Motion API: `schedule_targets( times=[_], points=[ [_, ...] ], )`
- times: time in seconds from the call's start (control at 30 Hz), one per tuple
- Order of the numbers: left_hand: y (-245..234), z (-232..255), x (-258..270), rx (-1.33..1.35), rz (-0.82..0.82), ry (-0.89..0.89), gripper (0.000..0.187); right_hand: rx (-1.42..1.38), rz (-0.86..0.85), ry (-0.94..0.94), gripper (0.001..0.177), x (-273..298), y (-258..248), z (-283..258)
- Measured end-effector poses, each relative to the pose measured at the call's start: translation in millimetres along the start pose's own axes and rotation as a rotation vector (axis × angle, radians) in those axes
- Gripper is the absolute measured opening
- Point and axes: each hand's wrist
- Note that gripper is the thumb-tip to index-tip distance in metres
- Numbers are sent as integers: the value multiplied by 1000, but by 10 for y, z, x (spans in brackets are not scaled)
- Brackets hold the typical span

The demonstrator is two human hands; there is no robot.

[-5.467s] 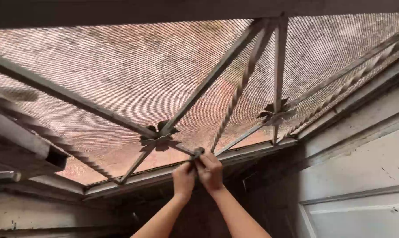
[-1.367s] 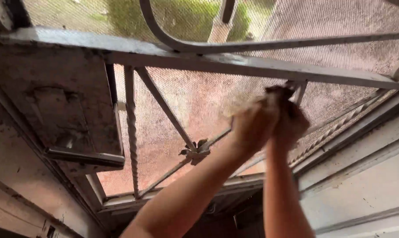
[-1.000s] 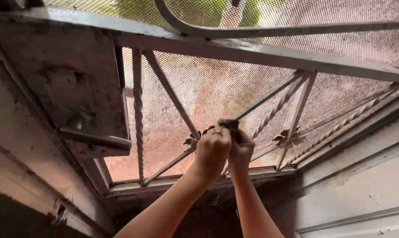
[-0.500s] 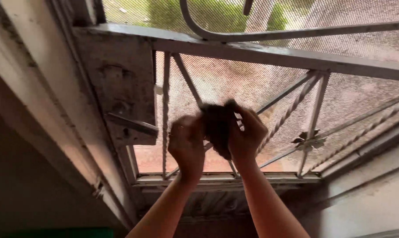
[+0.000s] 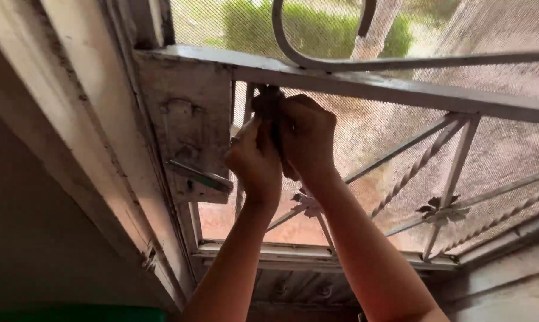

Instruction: The recorder cleans a decorative metal screen door using a cloth and a bucket of water.

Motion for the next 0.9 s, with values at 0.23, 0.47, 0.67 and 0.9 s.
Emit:
schedule_targets(
  times=[0.23, 0.47, 0.67, 0.9],
  points=[
    [67, -374, 552, -114, -27, -27, 12, 52, -167, 126, 7, 473, -86, 271],
    [78, -515, 1156, -113, -144, -61, 4, 50, -235, 213, 11, 1012, -245, 469],
    [8, -500, 1389, -88, -320, -60, 4, 93, -298, 247, 12, 1410, -335, 652],
    [-627, -227, 1595, 18, -627, 216, 29, 65, -277, 402, 33, 2012, -838, 382]
  ],
)
Point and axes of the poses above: each hand's wrist, its own x-axis away from the middle knuckle, its own y-axis out of the palm, z = x × y, and after that the axes turned 12 degrees about x, right-handed
